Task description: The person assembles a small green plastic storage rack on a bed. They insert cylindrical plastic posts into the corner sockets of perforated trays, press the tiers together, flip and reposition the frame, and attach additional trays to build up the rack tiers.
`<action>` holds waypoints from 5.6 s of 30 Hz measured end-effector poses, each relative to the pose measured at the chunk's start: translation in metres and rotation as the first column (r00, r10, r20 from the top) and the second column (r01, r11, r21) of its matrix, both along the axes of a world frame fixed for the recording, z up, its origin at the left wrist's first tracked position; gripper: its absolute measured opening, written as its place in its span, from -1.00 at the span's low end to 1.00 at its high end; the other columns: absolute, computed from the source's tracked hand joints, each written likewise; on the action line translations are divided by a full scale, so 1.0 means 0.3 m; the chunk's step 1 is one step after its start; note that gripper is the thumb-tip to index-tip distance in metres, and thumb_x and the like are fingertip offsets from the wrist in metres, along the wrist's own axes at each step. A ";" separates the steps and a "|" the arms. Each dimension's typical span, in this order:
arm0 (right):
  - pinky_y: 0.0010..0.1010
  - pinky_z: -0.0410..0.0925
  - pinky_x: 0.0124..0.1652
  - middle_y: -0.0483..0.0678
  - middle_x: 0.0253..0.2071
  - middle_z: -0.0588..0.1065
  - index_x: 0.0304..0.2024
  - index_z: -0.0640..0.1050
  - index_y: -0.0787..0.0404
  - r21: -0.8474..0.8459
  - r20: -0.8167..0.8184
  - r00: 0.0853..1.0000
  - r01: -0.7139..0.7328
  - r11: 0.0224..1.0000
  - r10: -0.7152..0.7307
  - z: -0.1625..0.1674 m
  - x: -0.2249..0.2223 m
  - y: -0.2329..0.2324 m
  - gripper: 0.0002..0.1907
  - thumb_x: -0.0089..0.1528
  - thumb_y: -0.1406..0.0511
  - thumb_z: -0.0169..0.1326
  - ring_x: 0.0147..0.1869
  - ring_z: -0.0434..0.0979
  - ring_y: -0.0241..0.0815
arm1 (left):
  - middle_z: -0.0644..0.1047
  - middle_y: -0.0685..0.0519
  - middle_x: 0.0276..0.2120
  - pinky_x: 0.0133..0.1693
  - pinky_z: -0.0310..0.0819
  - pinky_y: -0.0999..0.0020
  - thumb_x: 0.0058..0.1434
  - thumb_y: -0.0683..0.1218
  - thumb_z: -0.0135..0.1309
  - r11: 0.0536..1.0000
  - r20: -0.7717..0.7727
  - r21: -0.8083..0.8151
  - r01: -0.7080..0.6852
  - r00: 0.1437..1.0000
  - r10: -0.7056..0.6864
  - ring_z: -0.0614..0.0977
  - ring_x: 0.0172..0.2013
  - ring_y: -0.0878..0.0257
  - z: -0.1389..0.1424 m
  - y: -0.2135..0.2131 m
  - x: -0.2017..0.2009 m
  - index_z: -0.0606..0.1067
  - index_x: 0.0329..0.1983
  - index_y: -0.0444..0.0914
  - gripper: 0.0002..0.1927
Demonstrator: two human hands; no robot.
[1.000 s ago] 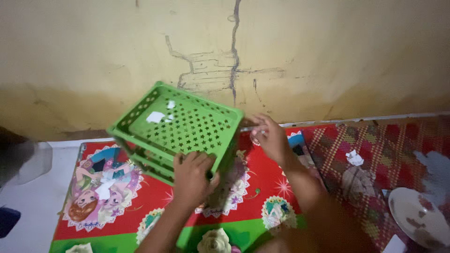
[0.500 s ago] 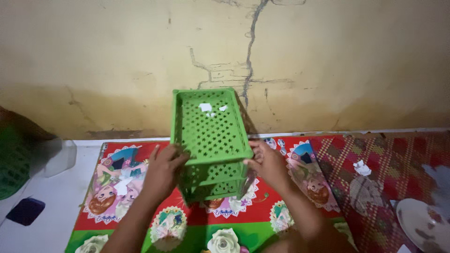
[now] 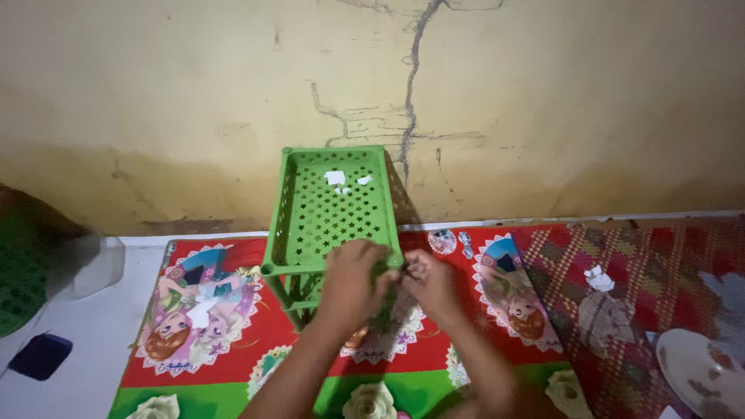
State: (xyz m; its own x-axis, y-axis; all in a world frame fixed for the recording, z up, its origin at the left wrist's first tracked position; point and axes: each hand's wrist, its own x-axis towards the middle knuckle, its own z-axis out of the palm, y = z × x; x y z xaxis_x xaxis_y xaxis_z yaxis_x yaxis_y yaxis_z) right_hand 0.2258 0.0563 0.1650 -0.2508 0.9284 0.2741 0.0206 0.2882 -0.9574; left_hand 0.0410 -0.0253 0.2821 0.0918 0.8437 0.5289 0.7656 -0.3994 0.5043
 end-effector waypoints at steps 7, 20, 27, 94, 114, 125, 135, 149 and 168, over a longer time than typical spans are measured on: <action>-0.48 0.45 -0.06 -0.11 -0.22 0.52 -0.15 0.47 0.32 -0.010 -0.047 0.998 -0.035 0.999 0.035 -0.123 0.037 0.030 -0.71 0.13 0.64 0.09 -0.07 0.54 -0.38 | 0.51 -0.14 -0.27 -0.09 0.44 0.05 -0.15 -0.18 0.33 0.983 -0.028 -0.076 0.166 0.985 -0.169 0.55 -0.15 -0.14 -0.003 0.173 0.073 0.48 -0.27 -0.30 -0.63; -0.43 0.46 -0.13 -0.07 -0.27 0.59 -0.18 0.54 0.34 -0.020 0.039 0.999 -0.016 1.000 0.017 -0.050 0.026 -0.027 -0.74 0.13 0.43 0.32 -0.14 0.53 -0.37 | 0.59 -0.22 -0.33 -0.17 0.54 -0.01 -0.21 -0.06 0.38 0.892 -0.309 -0.431 0.137 0.906 -0.288 0.63 -0.23 -0.20 0.078 0.281 0.061 0.53 -0.36 -0.29 -0.62; -0.44 0.47 -0.16 -0.09 -0.24 0.62 -0.14 0.55 0.33 -0.004 0.061 0.998 -0.011 1.000 0.011 -0.042 0.025 -0.033 -0.72 0.13 0.42 0.32 -0.15 0.57 -0.37 | 0.60 -0.23 -0.34 -0.17 0.54 0.00 -0.11 -0.05 0.34 0.880 -0.346 -0.437 0.186 0.868 -0.355 0.64 -0.23 -0.20 0.081 0.294 0.071 0.55 -0.35 -0.29 -0.69; 0.00 0.36 -0.14 0.10 -0.27 0.47 -0.27 0.47 0.22 0.187 0.965 0.262 -0.672 0.717 -0.007 0.501 -0.062 0.125 -0.60 0.03 0.16 0.35 -0.11 0.51 0.20 | 0.63 -0.12 -0.41 -0.21 0.55 0.03 0.32 0.21 -0.15 0.877 -0.356 -0.257 -0.406 0.884 0.304 0.68 -0.33 -0.03 0.009 0.131 -0.158 0.61 -0.31 -0.19 -0.53; -0.41 0.50 -0.06 -0.03 -0.19 0.63 -0.02 0.55 0.36 -0.134 -0.098 0.978 -0.194 0.972 0.182 0.185 0.143 0.062 -0.70 0.18 0.47 0.19 -0.13 0.66 -0.26 | 0.62 -0.12 -0.47 -0.31 0.55 -0.01 0.27 0.24 -0.08 0.881 -0.375 -0.105 -0.461 0.839 0.394 0.67 -0.40 -0.06 -0.037 0.156 -0.165 0.62 -0.40 -0.16 -0.54; -0.43 0.48 -0.02 -0.04 -0.15 0.65 -0.04 0.62 0.31 -0.265 0.075 0.996 -0.023 0.964 0.044 -0.173 0.312 0.006 -0.70 0.15 0.52 0.21 -0.08 0.65 -0.27 | 0.59 -0.13 -0.51 -0.35 0.51 -0.06 0.33 0.24 -0.07 0.869 -0.406 -0.067 -0.490 0.809 0.425 0.65 -0.41 -0.10 -0.071 0.155 -0.145 0.61 -0.42 -0.18 -0.53; -0.33 0.50 -0.17 0.01 -0.36 0.62 -0.42 0.63 0.22 0.190 0.768 0.613 0.058 0.980 -0.185 -0.158 0.279 -0.001 -0.89 0.01 0.42 0.30 -0.23 0.66 -0.12 | 0.59 -0.08 -0.53 -0.38 0.47 -0.03 0.33 0.23 -0.03 0.864 -0.419 -0.087 -0.496 0.805 0.420 0.64 -0.42 -0.07 -0.083 0.153 -0.151 0.61 -0.43 -0.15 -0.55; -0.33 0.49 -0.26 0.03 -0.23 0.62 -0.10 0.62 0.15 0.180 0.515 0.799 0.252 0.951 -0.310 -0.241 0.311 0.036 -0.70 0.10 0.43 0.22 -0.25 0.67 -0.15 | 0.60 -0.10 -0.40 -0.27 0.49 -0.03 0.24 0.30 0.06 0.975 -0.377 -0.067 -0.213 0.910 0.172 0.63 -0.32 -0.08 -0.038 0.094 -0.160 0.62 -0.35 -0.16 -0.55; -0.06 0.33 0.09 0.00 -0.13 0.59 -0.19 0.65 0.13 0.676 0.652 0.658 -0.279 0.682 -0.377 0.450 0.047 0.250 -0.65 -0.05 0.27 0.34 0.06 0.53 0.11 | 0.54 0.15 -0.01 0.18 0.08 -0.14 0.00 -0.02 0.21 0.984 -0.541 -0.167 -0.058 0.840 -0.043 0.41 0.12 0.18 0.084 -0.020 -0.351 0.67 -0.13 0.12 -0.68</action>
